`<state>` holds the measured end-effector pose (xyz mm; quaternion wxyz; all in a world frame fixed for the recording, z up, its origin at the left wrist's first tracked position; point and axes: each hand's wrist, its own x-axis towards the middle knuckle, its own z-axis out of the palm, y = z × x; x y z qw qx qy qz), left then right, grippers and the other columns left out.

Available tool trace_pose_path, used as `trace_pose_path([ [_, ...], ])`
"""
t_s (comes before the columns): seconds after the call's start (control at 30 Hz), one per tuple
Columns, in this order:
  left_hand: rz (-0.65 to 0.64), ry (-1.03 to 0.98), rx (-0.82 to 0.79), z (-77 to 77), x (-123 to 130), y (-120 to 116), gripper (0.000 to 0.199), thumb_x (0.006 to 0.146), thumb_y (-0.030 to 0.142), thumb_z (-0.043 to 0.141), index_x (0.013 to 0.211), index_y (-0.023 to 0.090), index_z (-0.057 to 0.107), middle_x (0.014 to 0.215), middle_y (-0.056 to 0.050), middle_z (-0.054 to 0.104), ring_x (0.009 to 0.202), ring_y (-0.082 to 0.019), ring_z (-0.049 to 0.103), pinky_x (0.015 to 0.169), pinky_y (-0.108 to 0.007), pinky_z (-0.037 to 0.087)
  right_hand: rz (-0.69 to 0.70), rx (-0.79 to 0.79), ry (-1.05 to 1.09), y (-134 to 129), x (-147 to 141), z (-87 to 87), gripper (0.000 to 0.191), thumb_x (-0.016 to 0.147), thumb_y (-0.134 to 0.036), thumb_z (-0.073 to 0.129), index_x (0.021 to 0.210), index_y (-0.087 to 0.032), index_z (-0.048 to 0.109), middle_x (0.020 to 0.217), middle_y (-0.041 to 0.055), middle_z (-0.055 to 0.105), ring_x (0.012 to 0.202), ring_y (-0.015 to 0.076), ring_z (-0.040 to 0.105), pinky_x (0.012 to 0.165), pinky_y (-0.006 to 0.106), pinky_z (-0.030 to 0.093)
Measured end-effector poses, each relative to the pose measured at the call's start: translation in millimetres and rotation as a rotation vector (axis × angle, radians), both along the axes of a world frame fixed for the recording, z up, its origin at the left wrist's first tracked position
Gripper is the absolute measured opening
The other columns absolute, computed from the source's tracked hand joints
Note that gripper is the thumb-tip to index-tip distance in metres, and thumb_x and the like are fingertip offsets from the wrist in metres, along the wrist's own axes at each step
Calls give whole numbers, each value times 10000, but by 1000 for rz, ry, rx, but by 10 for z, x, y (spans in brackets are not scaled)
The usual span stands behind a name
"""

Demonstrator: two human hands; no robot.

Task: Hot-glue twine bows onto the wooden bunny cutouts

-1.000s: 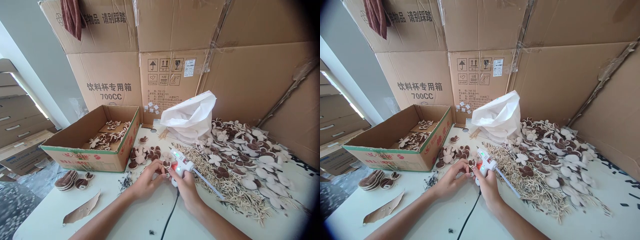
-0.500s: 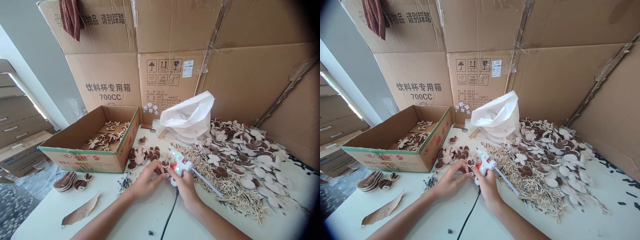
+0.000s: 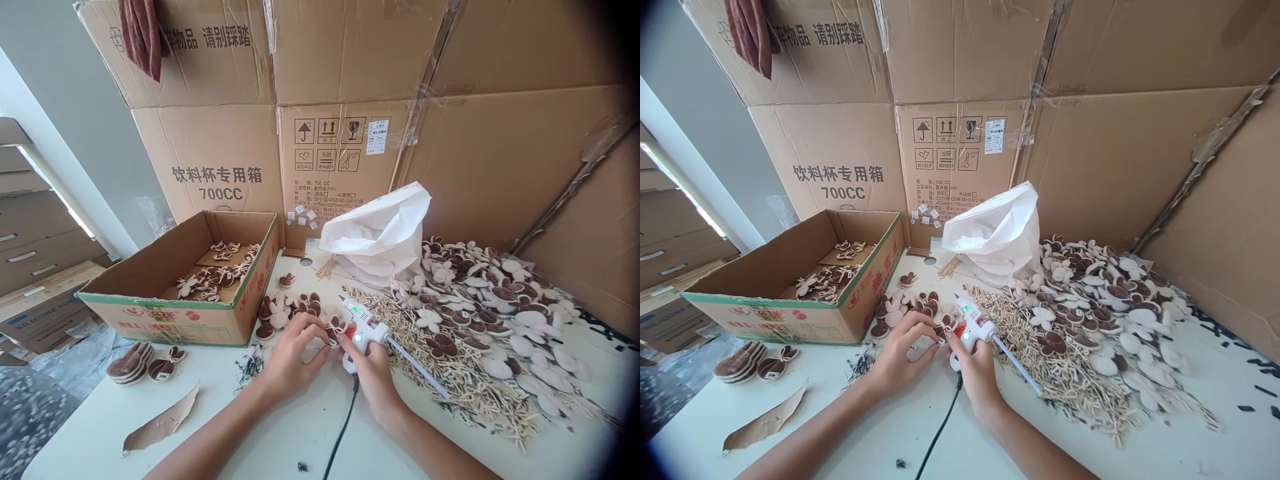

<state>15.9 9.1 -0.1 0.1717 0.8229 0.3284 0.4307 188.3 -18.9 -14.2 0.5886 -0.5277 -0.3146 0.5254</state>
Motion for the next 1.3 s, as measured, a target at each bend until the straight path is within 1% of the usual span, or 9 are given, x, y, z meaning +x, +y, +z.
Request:
trace_pose_path([
  [0.17,31,-12,16,-4,3,15,117,921,145,590,986,228,640,1028,-76,659,991,-227,612,837,-351,501,-12,-9,-43,-8,-3,72,427,634,-473,905,894,-193,715,760,24,704,681,208,632,612,321,502],
  [0.3,54,13,12,-9,0,7,103,879,164,646,961,226,637,923,-51,684,893,-219,612,778,-347,492,-9,-14,-56,-17,-5,91,428,623,-467,914,869,-178,716,774,38,707,714,218,635,633,327,497],
  [0.4,82,23,-8,-21,0,5,92,855,214,694,926,221,636,860,-43,688,828,-213,608,729,-339,486,-2,-13,-57,-21,-2,73,438,632,-468,911,895,-174,722,771,38,708,719,217,632,637,324,492],
  [0.47,98,26,-18,-28,2,8,64,862,227,688,912,224,648,838,-43,692,804,-211,611,709,-334,484,10,-3,-59,-21,2,56,447,645,-469,905,935,-178,729,783,38,715,725,218,635,642,323,494],
  [0.63,112,22,-30,-41,10,11,47,872,214,666,910,232,687,820,-41,708,780,-204,626,691,-320,483,12,-6,-101,-21,11,28,426,656,-472,898,925,-180,742,797,54,729,745,230,649,647,325,500],
  [0.73,124,21,-28,-52,9,7,54,858,207,674,897,234,699,799,-36,710,756,-199,628,679,-314,484,20,12,-104,-24,9,36,446,656,-478,893,967,-195,742,786,47,726,737,234,656,624,322,496],
  [0.9,122,25,-11,-87,4,15,65,850,191,670,877,231,713,767,-35,703,712,-186,625,661,-300,478,49,59,-76,-31,-2,75,479,646,-471,896,993,-195,714,787,40,712,689,214,636,586,308,475],
  [1.07,128,40,-3,-113,7,23,68,853,193,658,844,226,717,737,-33,693,673,-173,604,637,-291,459,51,52,-84,-32,-11,75,477,662,-471,886,998,-195,687,818,42,708,684,203,620,569,295,457],
  [1.3,85,35,-14,-151,-5,33,93,866,196,634,823,222,712,734,-34,700,660,-168,602,629,-287,460,44,44,-120,-39,-17,74,456,659,-476,883,983,-209,704,829,45,724,718,225,654,596,307,480],
])
